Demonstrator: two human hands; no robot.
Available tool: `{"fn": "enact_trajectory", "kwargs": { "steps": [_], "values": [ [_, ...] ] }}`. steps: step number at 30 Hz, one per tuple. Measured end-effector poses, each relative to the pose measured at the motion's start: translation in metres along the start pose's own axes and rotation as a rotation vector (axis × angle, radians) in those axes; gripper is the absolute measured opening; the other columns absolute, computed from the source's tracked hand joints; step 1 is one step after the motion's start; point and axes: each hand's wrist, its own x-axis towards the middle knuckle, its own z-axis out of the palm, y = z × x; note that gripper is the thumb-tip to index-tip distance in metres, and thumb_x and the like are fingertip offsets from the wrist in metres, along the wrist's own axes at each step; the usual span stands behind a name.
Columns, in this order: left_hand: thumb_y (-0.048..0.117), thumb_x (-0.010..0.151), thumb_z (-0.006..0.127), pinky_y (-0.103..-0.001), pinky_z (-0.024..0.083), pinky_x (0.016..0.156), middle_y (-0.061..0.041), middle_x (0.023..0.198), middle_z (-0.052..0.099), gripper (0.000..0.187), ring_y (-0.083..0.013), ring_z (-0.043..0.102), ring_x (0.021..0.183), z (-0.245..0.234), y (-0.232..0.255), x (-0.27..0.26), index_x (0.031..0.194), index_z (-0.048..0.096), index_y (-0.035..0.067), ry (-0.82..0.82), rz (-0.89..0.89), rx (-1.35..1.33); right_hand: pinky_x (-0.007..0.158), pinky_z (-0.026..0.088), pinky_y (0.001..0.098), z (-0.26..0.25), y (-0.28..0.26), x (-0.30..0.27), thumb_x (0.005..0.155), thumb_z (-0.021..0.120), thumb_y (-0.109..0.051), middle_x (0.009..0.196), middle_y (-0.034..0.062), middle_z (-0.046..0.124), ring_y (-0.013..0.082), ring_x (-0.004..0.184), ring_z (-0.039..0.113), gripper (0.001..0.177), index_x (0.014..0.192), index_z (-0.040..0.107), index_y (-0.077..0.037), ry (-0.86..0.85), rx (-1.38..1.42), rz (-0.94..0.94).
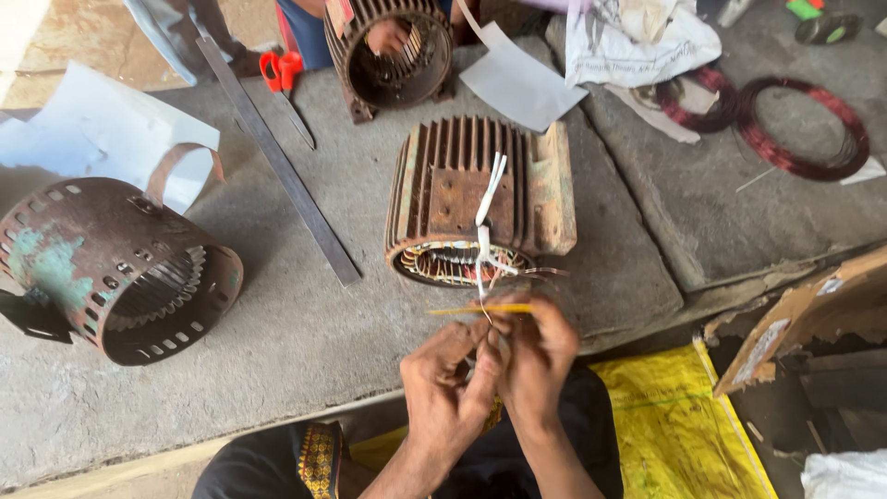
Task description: The person uses a yellow utility knife to strip the insulation from wires connected to a motor stator. They repeatedly cut and peel the wire coating to expose the copper strands.
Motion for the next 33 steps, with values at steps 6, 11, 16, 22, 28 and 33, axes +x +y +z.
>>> {"fn": "enact_trajectory", "kwargs": {
  "steps": [6, 11, 16, 22, 28, 33],
  "values": [
    [0.012, 0.09, 0.069, -0.025, 0.04, 0.047, -0.003, 0.07, 0.062, 0.025, -0.0074, 0.052, 0.057, 0.001, 0.0, -0.001, 0.112, 0.077, 0.003, 0.003, -0.003, 0.021, 0.089, 0.061, 0.0338, 0.008, -0.006, 0.007, 0.098, 0.058, 0.015, 0.101, 0.0088, 0.07, 0.015, 0.091, 0.068, 0.02, 0.106, 0.069, 0.0, 0.004, 0.188, 0.054],
    [0.012, 0.088, 0.067, -0.025, 0.038, 0.043, -0.002, 0.07, 0.061, 0.027, -0.0069, 0.051, 0.054, -0.003, 0.004, -0.001, 0.112, 0.078, 0.004, -0.019, -0.074, 0.002, 0.09, 0.06, 0.0358, 0.003, -0.007, 0.008, 0.097, 0.062, 0.011, 0.102, 0.0093, 0.071, 0.0178, 0.094, 0.069, 0.016, 0.108, 0.069, 0.001, -0.011, 0.089, -0.002],
    [0.014, 0.09, 0.07, -0.024, 0.037, 0.044, -0.001, 0.067, 0.062, 0.026, -0.006, 0.051, 0.053, -0.003, 0.0, -0.001, 0.111, 0.079, 0.004, 0.008, -0.053, 0.047, 0.088, 0.064, 0.0391, 0.007, -0.008, 0.004, 0.099, 0.059, 0.007, 0.099, 0.0088, 0.071, 0.0178, 0.093, 0.071, 0.015, 0.104, 0.07, -0.002, -0.071, 0.16, 0.026],
    [0.015, 0.092, 0.068, -0.024, 0.04, 0.046, -0.002, 0.071, 0.063, 0.028, -0.0058, 0.055, 0.056, -0.003, -0.006, -0.008, 0.115, 0.078, 0.001, 0.01, -0.051, 0.011, 0.077, 0.057, 0.0308, -0.002, -0.001, 0.0, 0.098, 0.058, 0.015, 0.098, 0.0088, 0.07, 0.0141, 0.086, 0.067, 0.021, 0.108, 0.071, 0.002, -0.073, 0.245, 0.062],
    [0.021, 0.099, 0.068, -0.022, 0.05, 0.053, -0.001, 0.073, 0.069, 0.026, -0.0071, 0.064, 0.061, 0.007, -0.007, -0.007, 0.113, 0.08, 0.003, -0.03, -0.189, -0.23, 0.077, 0.059, 0.0324, -0.028, 0.003, -0.019, 0.091, 0.067, 0.008, 0.095, 0.0094, 0.072, 0.0166, 0.085, 0.069, 0.014, 0.103, 0.071, 0.001, 0.023, 0.074, 0.095],
    [0.024, 0.096, 0.063, -0.022, 0.032, 0.042, -0.006, 0.073, 0.069, 0.032, -0.0137, 0.065, 0.059, 0.001, -0.007, 0.001, 0.111, 0.077, 0.0, -0.117, -0.58, -0.542, 0.077, 0.051, 0.0288, -0.064, 0.011, -0.063, 0.091, 0.075, -0.001, 0.092, 0.0067, 0.07, 0.0122, 0.083, 0.063, 0.013, 0.104, 0.073, 0.002, 0.209, 0.049, 0.267]
  ]
}}
